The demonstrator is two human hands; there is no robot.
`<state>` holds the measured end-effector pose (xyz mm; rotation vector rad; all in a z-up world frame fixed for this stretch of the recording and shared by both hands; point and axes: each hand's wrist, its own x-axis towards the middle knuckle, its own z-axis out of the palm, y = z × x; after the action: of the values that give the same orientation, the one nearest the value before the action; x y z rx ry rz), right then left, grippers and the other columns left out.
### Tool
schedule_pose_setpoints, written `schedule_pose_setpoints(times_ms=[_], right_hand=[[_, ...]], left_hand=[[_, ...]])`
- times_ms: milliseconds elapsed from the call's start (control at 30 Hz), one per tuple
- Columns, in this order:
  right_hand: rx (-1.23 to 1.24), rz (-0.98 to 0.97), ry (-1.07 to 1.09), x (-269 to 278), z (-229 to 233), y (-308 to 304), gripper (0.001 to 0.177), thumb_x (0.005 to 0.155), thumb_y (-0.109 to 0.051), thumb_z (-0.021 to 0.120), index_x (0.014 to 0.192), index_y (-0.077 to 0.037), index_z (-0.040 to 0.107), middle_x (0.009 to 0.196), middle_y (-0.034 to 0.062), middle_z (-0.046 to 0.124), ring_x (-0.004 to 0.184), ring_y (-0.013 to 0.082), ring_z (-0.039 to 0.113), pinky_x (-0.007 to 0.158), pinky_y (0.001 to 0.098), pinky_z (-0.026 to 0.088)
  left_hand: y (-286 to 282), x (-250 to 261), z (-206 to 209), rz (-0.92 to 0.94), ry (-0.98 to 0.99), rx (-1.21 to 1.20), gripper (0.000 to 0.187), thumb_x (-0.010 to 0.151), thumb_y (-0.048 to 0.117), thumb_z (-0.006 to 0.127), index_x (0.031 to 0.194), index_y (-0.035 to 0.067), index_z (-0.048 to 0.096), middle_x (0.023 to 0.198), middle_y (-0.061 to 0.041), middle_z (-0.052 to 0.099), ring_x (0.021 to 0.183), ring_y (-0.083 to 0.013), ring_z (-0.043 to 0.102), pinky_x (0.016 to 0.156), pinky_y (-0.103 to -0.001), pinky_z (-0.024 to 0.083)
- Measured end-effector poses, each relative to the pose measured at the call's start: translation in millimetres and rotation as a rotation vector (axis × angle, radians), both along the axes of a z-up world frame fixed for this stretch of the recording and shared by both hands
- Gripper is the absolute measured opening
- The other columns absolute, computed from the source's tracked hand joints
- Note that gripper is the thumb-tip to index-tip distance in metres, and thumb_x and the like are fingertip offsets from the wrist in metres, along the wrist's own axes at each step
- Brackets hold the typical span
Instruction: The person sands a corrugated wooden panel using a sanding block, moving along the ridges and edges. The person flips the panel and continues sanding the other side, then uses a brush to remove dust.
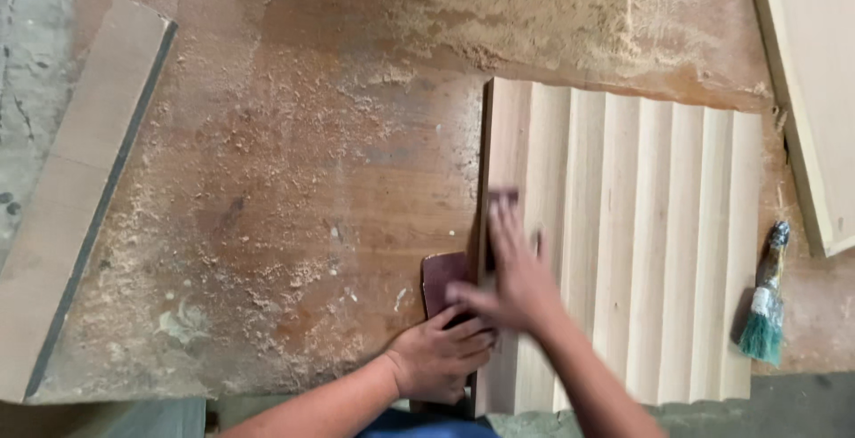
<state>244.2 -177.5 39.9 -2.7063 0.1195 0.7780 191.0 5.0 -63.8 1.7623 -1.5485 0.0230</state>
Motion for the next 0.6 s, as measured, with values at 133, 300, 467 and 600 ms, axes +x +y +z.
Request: schedule_pose_setpoints(times_ms=[133, 300, 467, 600], right_hand=[[-0.021, 0.041, -0.047, -9.6, -22.1, -6.1, 0.128, 0.083, -0.078, 0.066, 0.164, -0.007, -0.004, 0.173, 0.0135, -0.007, 0.158, 0.0265, -0.008, 0.121, 0.0572, -0.008], [0.043, -0.09, -0.072, 146.8, -10.7, -37.1, 0.119, 0.084, -0.079, 0.052, 0.164, -0.01, -0.003, 0.173, 0.0117, -0.006, 0.16, 0.0261, -0.003, 0.125, 0.0602, -0.001], [0.063, -0.139, 0.046, 157.6, 15.9, -33.2, 0.111, 0.09, -0.071, 0.053, 0.163, -0.006, 0.002, 0.172, 0.0139, -0.002, 0.159, 0.0286, 0.003, 0.128, 0.0492, 0.009], [-0.064, -0.067, 0.009, 115.3, 6.6, -23.4, 0.107, 0.092, -0.077, 0.038, 0.163, -0.006, 0.002, 0.172, 0.0147, -0.001, 0.159, 0.0264, 0.005, 0.125, 0.0572, -0.002]], left_hand=[[0.7, -1.5, -4.2, 0.008, 0.0, 0.004, 0.049, 0.07, 0.027, 0.061, 0.114, 0.008, 0.073, 0.124, -0.014, 0.067, 0.127, -0.0383, 0.061, 0.121, -0.064, 0.034], [1.6, -2.6, -7.2, -0.043, -0.007, 0.13, 0.073, 0.065, 0.04, 0.067, 0.129, 0.004, 0.065, 0.152, -0.013, 0.056, 0.149, -0.0321, 0.044, 0.122, -0.057, 0.025], [-0.8, -6.7, -5.3, -0.014, -0.048, 0.142, 0.071, 0.067, 0.04, 0.061, 0.13, 0.007, 0.066, 0.152, -0.012, 0.058, 0.15, -0.028, 0.044, 0.122, -0.055, 0.025], [2.6, -19.3, -2.2, 0.091, -0.182, 0.223, 0.052, 0.081, 0.03, 0.055, 0.128, 0.013, 0.067, 0.153, -0.007, 0.055, 0.153, -0.0261, 0.038, 0.125, -0.062, 0.016]])
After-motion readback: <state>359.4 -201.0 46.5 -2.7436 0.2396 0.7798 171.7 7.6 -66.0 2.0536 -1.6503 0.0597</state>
